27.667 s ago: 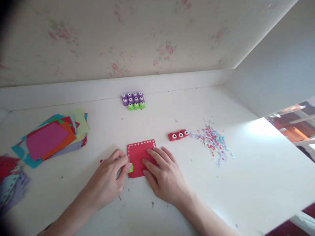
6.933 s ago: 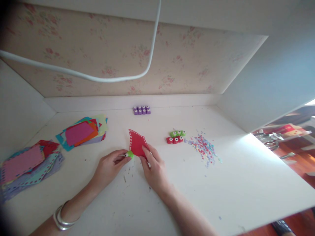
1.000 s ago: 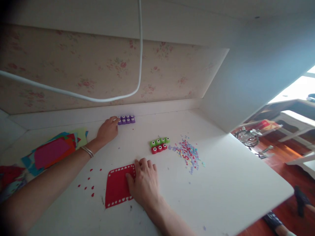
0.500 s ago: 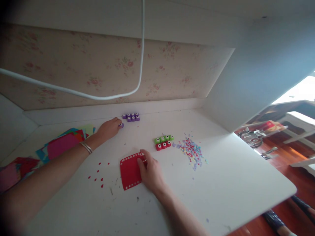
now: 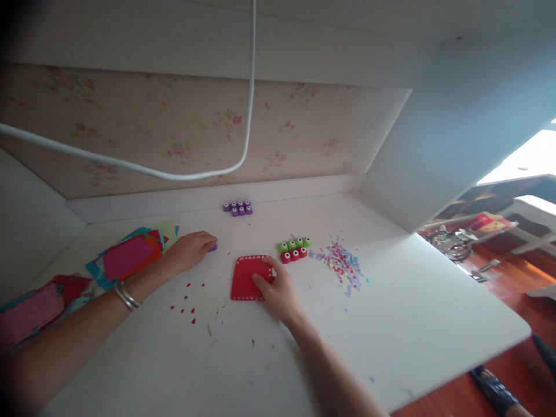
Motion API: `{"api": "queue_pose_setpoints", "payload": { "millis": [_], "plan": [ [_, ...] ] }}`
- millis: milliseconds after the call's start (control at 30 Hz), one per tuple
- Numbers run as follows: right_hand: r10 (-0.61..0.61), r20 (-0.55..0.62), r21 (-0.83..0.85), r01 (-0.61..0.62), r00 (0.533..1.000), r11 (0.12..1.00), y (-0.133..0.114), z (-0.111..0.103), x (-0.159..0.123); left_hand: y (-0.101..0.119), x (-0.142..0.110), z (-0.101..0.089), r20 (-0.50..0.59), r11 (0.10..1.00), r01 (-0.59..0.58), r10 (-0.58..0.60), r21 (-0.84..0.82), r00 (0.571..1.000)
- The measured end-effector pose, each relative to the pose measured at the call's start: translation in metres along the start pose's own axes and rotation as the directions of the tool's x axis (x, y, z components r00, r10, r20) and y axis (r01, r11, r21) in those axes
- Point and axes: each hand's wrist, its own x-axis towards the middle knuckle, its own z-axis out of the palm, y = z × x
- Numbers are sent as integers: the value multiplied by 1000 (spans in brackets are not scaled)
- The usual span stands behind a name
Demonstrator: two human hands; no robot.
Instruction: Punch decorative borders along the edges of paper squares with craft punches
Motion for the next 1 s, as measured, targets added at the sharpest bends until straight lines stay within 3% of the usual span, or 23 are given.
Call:
{"api": "queue_pose_setpoints", "payload": {
  "millis": [233,433,533,1000],
  "plan": [
    [-108,-37,-71,105,993,992,-4,1,-1,9,-44,9,-71,977,32,-48,-210,996],
    [20,76,34,-22,997,999,-10,7,-9,37,-98,37,-156,902,120,-201,-414,967],
    [47,142,-16,-46,989,999,-9,11,-12,50,-116,43,-177,828,139,-275,-542,945],
    [35,152,-252,4,988,968,0,9,-15,59,-125,41,-207,826,78,-229,-558,951]
  ]
}}
